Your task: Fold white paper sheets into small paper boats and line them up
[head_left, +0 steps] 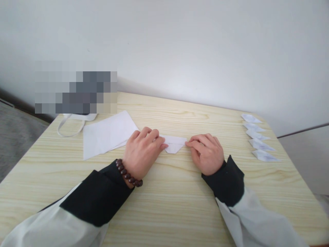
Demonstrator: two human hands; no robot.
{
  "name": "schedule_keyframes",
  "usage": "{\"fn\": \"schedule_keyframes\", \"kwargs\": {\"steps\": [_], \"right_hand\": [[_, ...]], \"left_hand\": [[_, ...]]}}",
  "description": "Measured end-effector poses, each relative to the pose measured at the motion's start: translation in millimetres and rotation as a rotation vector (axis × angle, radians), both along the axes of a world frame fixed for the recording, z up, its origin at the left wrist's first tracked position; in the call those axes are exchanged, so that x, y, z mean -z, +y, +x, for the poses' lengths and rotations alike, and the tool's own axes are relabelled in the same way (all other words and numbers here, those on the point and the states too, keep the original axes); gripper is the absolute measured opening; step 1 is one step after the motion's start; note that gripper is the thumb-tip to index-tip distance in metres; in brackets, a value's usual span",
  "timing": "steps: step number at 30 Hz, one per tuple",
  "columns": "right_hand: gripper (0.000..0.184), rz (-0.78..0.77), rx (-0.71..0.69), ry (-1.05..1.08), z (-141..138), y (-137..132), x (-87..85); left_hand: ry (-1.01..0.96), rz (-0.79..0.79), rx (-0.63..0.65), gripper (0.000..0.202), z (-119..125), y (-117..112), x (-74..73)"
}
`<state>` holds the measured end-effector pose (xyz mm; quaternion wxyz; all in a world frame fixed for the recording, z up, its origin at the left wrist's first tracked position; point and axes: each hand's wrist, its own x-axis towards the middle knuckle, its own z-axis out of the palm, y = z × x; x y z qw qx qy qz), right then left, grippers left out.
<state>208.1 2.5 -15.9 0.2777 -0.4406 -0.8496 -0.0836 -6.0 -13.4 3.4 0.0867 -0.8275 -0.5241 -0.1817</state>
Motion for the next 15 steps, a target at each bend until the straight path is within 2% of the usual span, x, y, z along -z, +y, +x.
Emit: {"fn": "schedule_keyframes", "kwargs": {"steps": [5, 9, 12, 15], "right_hand": [[0.017, -0.144, 0.006, 0.138, -11, 8, 2.6], [0.017, -0.228, -0.055, 0.165, -17, 15, 3.9], [0.014, -0.261, -0.093, 0.204, -17, 16, 4.7], [0.012, -0.270, -0.122, 0.223, -16, 16, 5.2]], "left_hand": [[-0.062, -0.089, 0.020, 0.013, -1, 6, 5.2], [-0.128, -0.085, 0.010, 0.021, -2, 9, 8.3], [-0.123, -0.076, -0.006, 0.028, -2, 8, 8.9], [-0.117, -0.067, 0.030, 0.025, -2, 7, 8.7]]}}
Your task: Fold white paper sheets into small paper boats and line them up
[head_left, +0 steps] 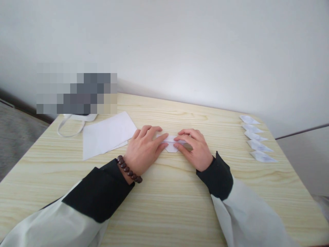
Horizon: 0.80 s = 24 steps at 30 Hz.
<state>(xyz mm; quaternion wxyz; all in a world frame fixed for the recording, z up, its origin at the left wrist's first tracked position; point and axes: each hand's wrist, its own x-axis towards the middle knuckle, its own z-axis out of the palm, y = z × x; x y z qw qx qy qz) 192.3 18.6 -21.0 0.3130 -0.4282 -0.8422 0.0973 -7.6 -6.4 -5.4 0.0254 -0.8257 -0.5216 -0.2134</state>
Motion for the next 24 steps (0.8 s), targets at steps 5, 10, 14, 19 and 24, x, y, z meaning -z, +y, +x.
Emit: {"fn": "schedule_keyframes", "kwargs": {"steps": [5, 10, 14, 19, 24], "right_hand": [[0.011, 0.019, -0.033, 0.000, 1, 3, 0.5], [0.014, 0.098, -0.057, -0.003, -2, 9, -1.2], [0.014, 0.205, -0.049, 0.051, -4, 8, -6.6], [0.012, 0.263, -0.020, 0.161, -6, 4, -12.1], [0.010, -0.048, -0.080, 0.418, -6, 5, -6.1]], "left_hand": [[-0.048, -0.036, 0.032, 0.022, 0, 1, 0.7], [-0.259, -0.088, 0.066, 0.027, 0, 6, 1.9], [-0.503, -0.215, 0.010, 0.036, -1, 9, -2.5], [-0.701, -0.402, -0.023, 0.045, -2, 8, -8.8], [-0.956, -0.588, 0.063, 0.028, -2, 8, -9.2]]}}
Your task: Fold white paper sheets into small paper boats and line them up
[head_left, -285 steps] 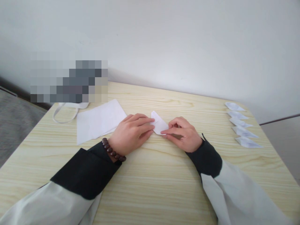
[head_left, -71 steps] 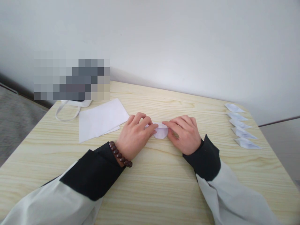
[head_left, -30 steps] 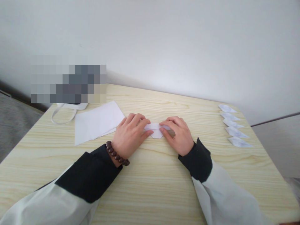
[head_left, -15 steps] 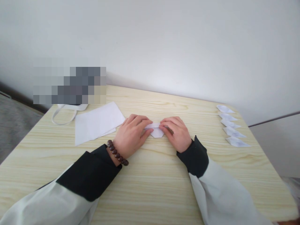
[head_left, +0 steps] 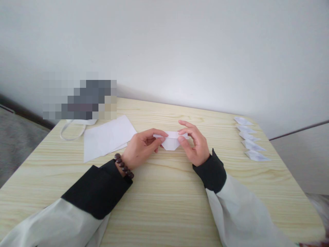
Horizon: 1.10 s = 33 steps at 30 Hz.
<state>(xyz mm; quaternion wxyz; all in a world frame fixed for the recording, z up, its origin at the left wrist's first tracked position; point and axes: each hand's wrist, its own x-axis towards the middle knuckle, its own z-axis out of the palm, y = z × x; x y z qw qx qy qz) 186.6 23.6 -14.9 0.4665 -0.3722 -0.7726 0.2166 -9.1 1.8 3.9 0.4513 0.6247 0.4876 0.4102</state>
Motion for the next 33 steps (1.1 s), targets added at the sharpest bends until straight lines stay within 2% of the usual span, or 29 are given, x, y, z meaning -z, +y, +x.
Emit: {"fn": "schedule_keyframes", "kwargs": {"steps": [4, 6, 9, 11, 14, 18, 23, 28, 33], "right_hand": [[0.024, -0.374, -0.114, 0.172, 2, 0, 7.7], [0.029, -0.451, -0.123, 0.157, 3, -1, 7.4], [0.028, -0.487, -0.135, 0.124, 3, -3, 3.1], [0.026, -0.466, -0.125, 0.104, 3, -3, 0.4], [0.025, -0.388, -0.092, 0.048, 2, -5, -1.5], [0.028, -0.306, -0.061, -0.027, 0, -7, -3.3], [0.014, -0.195, -0.021, -0.145, -2, -7, -6.5], [0.009, 0.003, -0.101, -0.205, -4, -7, -8.5], [0.007, 0.062, -0.124, -0.218, -4, -8, -7.9]], "left_hand": [[-0.046, -0.056, 0.003, 0.023, 0, 0, -2.4], [-0.079, -0.072, 0.019, 0.022, 0, -1, -4.2], [-0.134, -0.107, 0.086, 0.023, 0, -3, -6.2], [-0.128, -0.127, 0.106, 0.024, 1, -3, -6.1], [-0.115, -0.131, 0.045, 0.027, 2, -3, -3.8], [-0.062, -0.119, 0.002, 0.041, 3, -3, -0.5], [0.086, -0.043, 0.008, 0.027, 2, -4, -1.3], [0.188, -0.017, 0.006, 0.022, 3, -7, -4.8], [0.225, -0.002, -0.024, 0.018, 4, -8, -2.9]]}}
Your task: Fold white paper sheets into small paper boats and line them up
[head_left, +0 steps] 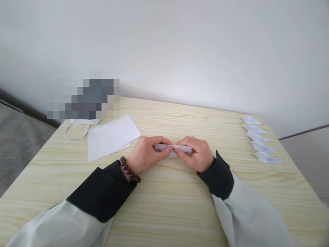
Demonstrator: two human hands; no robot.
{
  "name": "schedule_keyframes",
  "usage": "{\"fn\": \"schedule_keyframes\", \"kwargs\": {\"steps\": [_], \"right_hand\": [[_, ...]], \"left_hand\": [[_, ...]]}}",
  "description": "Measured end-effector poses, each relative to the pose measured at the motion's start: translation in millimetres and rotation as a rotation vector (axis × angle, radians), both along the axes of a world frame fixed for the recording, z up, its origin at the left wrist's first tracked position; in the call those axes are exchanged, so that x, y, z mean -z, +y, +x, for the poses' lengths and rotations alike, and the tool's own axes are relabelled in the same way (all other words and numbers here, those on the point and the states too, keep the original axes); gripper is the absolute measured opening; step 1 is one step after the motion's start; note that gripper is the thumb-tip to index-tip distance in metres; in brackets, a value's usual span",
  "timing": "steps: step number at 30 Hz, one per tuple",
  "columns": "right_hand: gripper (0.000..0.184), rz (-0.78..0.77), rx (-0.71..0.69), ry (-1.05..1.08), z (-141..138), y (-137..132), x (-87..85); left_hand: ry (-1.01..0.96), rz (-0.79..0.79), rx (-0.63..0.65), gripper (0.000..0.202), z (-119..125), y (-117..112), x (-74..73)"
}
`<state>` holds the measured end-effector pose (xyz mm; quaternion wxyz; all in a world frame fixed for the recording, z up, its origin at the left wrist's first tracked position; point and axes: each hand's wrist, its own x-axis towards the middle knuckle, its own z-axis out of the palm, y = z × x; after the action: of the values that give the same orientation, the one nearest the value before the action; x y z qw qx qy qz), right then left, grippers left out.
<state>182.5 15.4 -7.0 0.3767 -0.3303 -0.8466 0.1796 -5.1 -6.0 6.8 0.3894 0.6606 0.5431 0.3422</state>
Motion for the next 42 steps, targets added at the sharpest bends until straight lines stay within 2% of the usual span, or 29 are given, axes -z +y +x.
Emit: {"fn": "schedule_keyframes", "kwargs": {"steps": [10, 18, 27, 30, 34, 36, 42], "right_hand": [[0.010, -0.030, 0.056, -0.009, 1, -3, 0.2], [0.018, -0.295, 0.112, -0.005, 5, 0, -1.0], [0.025, -0.508, -0.009, 0.011, 12, 6, -2.8], [0.025, -0.481, 0.029, 0.010, 10, 5, -2.7], [0.021, -0.368, 0.069, 0.005, 5, 2, -2.0], [0.018, -0.341, 0.046, -0.001, 5, 2, -1.1], [0.019, -0.356, -0.069, -0.029, 12, 7, -0.3]], "left_hand": [[0.050, 0.005, 0.004, 0.024, -2, 0, -2.8], [0.088, -0.026, 0.074, 0.029, -9, 4, -2.7], [-0.290, -0.285, 0.340, 0.039, -24, 11, -1.7], [-0.271, -0.264, 0.332, 0.038, -23, 11, -1.4], [-0.077, -0.188, 0.223, 0.033, -17, 10, 0.6], [-0.027, -0.170, 0.192, 0.031, -15, 9, 0.7], [-0.069, -0.195, 0.187, 0.027, -19, 10, -3.9]]}}
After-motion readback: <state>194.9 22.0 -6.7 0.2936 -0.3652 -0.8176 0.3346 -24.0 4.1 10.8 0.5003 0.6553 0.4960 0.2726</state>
